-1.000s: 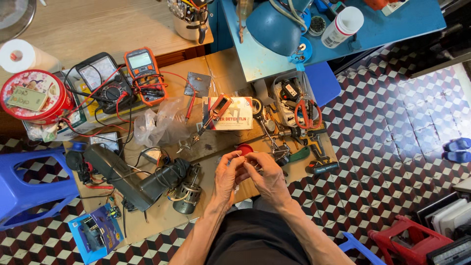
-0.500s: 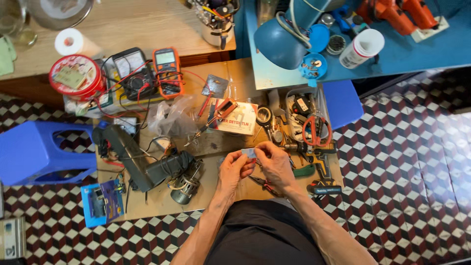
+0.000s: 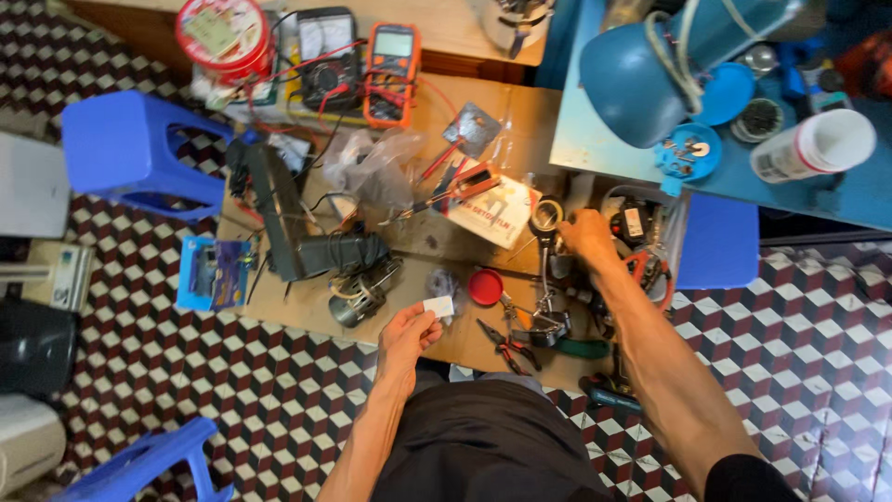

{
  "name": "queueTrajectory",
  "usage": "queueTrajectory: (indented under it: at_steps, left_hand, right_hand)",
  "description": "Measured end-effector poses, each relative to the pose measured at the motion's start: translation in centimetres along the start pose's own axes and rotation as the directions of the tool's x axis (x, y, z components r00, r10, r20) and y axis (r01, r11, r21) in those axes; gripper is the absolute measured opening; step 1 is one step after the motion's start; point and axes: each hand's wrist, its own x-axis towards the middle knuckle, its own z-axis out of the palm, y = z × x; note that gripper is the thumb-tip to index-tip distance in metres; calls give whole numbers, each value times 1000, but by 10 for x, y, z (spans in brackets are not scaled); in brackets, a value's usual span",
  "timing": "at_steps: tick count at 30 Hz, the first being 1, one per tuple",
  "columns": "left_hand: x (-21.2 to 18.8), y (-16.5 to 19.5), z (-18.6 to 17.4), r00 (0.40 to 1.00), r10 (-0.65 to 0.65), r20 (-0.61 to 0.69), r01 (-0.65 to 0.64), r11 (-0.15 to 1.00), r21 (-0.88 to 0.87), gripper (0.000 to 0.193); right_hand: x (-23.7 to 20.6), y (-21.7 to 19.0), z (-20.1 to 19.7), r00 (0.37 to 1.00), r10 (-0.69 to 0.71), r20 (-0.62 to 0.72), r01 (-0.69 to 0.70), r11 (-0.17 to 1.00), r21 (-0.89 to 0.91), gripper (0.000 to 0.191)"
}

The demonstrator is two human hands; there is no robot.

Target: The person uses a soldering iron to work on a small electronic component, then uses pliers to adjust wires and a multimeter to test the device. The person handles a small box and a plastic bag during the process.

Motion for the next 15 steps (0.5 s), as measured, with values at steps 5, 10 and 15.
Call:
queueTrajectory:
  at_steps: [5, 10, 15]
  left_hand:
    - [13, 32, 3, 997, -26, -66, 22, 997, -73, 35]
    - [54, 67, 8, 1000, 7, -27, -7, 1000, -6, 32]
    - [109, 88, 13, 999, -43, -11, 43, 999, -1, 31]
  right_hand:
    - [-26, -4, -6, 992, -16, -129, 23, 998, 56, 30]
    - [-99, -16, -11, 957, 62, -282, 50, 927, 372, 30]
    - [-151, -42, 0, 965, 217, -146, -56, 716, 696, 40]
